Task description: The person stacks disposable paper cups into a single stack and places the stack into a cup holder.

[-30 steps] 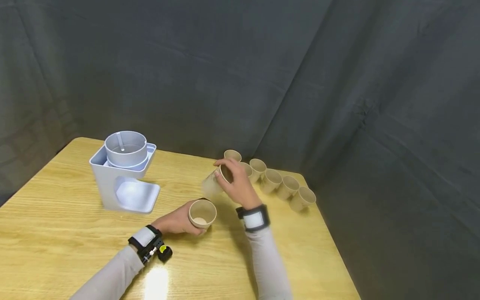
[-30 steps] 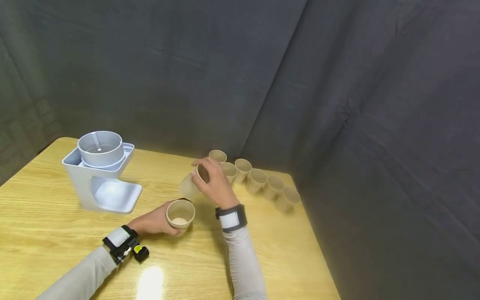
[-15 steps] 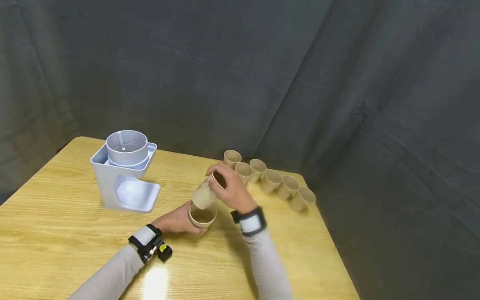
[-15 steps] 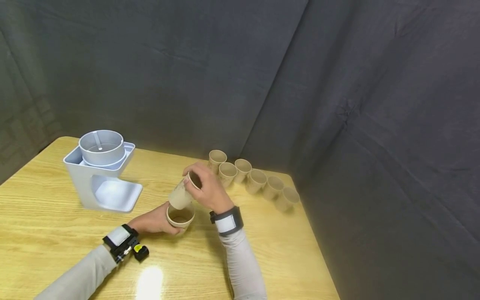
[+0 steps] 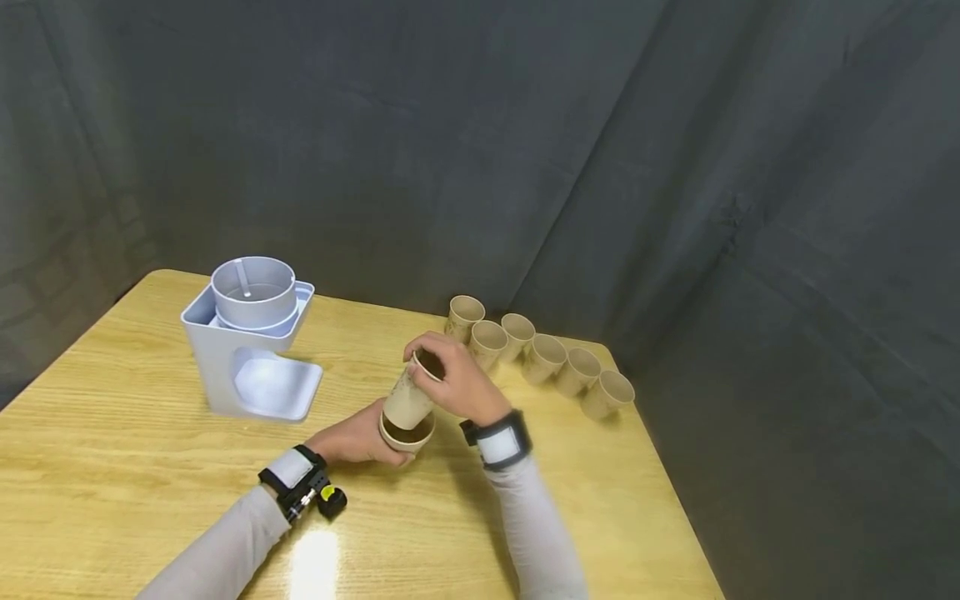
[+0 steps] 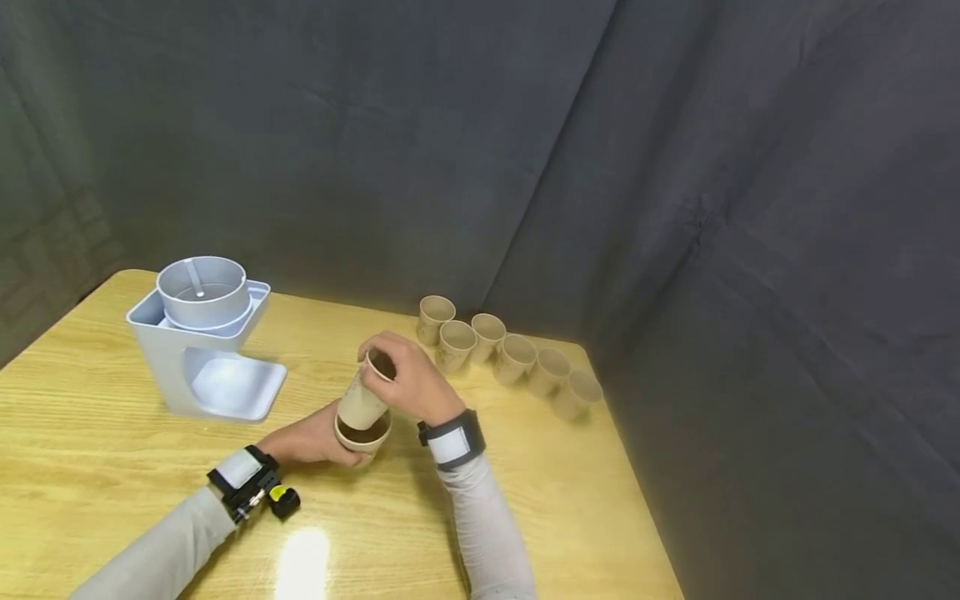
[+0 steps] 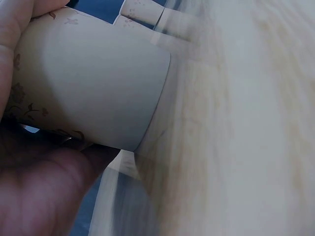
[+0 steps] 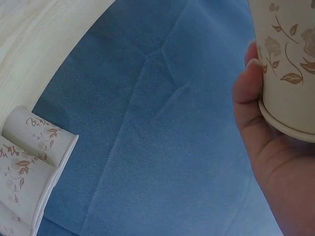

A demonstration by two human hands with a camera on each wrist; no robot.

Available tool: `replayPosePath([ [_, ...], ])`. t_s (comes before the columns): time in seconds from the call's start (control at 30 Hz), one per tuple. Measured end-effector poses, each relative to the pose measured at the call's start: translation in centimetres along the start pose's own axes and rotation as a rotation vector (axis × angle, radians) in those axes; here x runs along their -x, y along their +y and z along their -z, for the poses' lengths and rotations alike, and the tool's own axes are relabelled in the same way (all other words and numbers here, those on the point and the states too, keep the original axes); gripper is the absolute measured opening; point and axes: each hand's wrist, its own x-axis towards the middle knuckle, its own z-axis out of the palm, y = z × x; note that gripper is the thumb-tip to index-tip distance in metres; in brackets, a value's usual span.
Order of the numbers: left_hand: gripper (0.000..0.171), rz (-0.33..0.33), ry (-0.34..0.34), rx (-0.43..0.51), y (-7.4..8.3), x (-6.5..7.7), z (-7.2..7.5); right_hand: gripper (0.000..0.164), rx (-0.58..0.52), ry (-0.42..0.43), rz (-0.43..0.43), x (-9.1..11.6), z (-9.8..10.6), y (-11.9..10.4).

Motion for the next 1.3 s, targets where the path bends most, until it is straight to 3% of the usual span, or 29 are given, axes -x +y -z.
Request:
replayPosePath([
  [0.47,0.066,-0.009,0.004,-0.036,0.3,0.0,0.4,0.022,0.108,-0.070,-0.072,-0.4,-0.4,-1.0],
  [0.77,0.069,-0.006,0.003,-0.030,0.2,0.1,0.5,0.024,0.088,-0.109,-0.093,-0.5,-1.0,-1.3],
  [0.97,0.067,0.003,0.026,-0.026,0.2,0.1,0.6,0.021,0.132,-0.127,-0.098,-0.4,-1.2,-1.7],
  [1.3,0.060,0.012,-0.017,-0.030,0.3,0.2,0.7,0.024,0.243,-0.186,-0.124,0.0,-1.8,-2.9],
])
